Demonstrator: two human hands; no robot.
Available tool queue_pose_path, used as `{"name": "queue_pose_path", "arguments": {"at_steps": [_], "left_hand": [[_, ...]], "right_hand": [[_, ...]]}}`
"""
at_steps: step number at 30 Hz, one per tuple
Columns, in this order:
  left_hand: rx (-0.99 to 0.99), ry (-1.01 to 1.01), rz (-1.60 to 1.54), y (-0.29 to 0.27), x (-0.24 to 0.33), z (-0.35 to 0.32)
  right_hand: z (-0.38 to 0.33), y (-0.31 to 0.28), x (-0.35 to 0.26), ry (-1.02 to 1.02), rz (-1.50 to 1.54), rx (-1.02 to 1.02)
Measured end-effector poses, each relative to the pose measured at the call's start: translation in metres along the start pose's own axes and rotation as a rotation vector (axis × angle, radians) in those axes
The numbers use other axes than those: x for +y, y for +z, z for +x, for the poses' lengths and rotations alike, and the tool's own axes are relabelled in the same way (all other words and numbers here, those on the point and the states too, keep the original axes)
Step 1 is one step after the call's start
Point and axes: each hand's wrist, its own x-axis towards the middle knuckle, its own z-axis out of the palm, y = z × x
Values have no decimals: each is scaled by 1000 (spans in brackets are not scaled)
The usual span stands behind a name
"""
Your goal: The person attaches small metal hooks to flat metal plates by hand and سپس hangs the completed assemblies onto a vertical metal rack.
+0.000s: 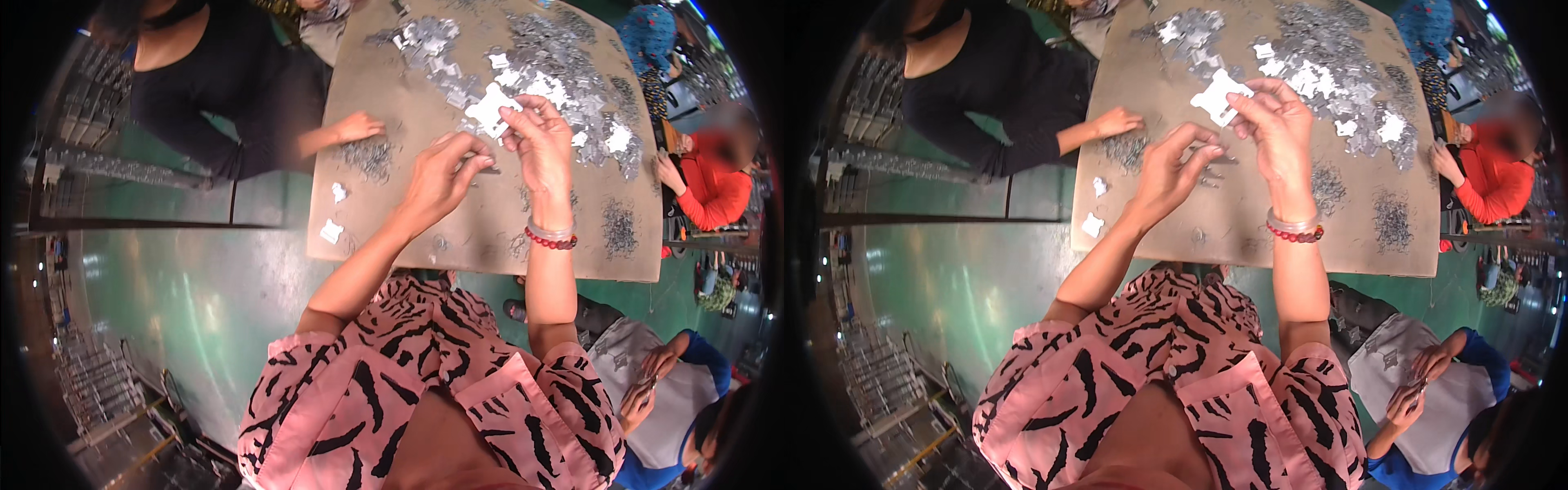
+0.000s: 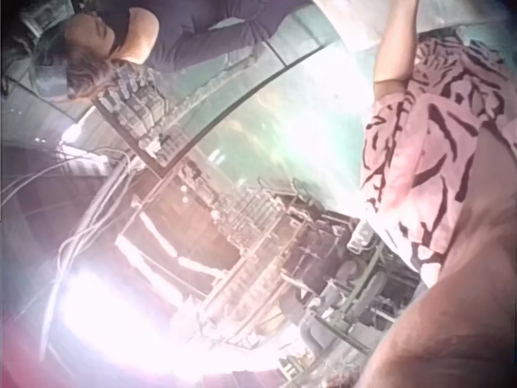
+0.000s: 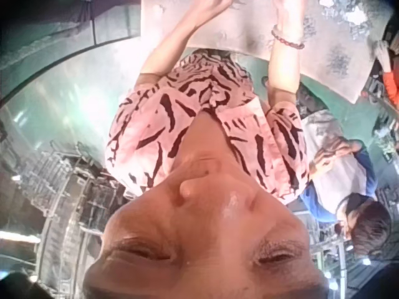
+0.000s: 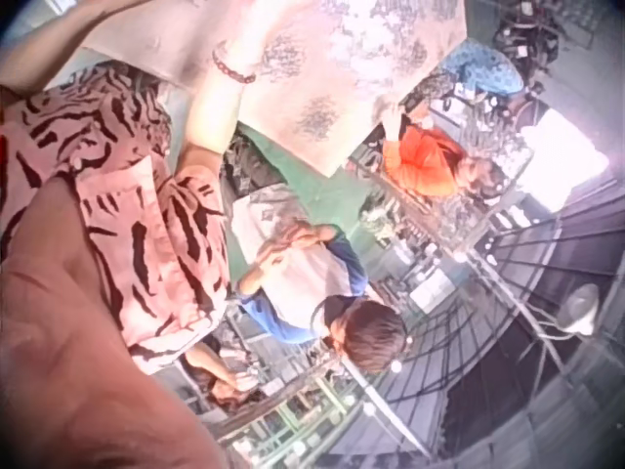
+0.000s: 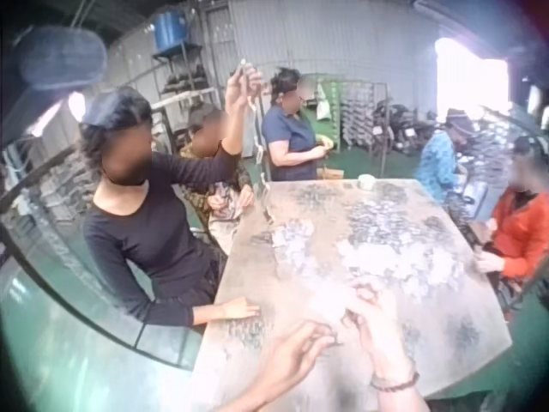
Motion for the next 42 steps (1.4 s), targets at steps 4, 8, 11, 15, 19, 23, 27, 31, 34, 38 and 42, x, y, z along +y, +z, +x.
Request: {"name": "queue_pose_path", "arguments": {"at_steps": [4, 8, 11, 15, 19, 23, 27, 31, 34, 38, 42], "left_hand": [[68, 268, 168, 7, -19, 2], [213, 163, -133, 3, -43, -4], [39, -226, -72, -13, -111, -14], [-180, 15, 683, -35, -252, -35], [-319, 282, 867, -53, -294, -29], [-339, 139, 835, -51, -269, -3], [4, -377, 143, -57, -168, 34], [72, -206, -676, -63, -67, 56], [-20, -81, -752, -63, 5, 51], [-60, 66, -554, -57, 28, 46], [5, -14, -577, -48, 23, 49]], "right_hand": [[-10, 4, 1, -86, -49, 54], [-22, 11, 1, -233, -152, 85], [-23, 11, -9, -260, -161, 101], [-19, 16, -13, -252, -173, 81], [-16, 17, -13, -243, -188, 90], [-15, 14, -9, -222, -237, 123], [-11, 15, -3, -237, -316, 98], [-14, 18, -1, -230, -328, 50], [-17, 20, 1, -244, -300, 21], [-23, 24, -2, -245, -280, -10], [-26, 26, -3, -263, -271, -4]]}}
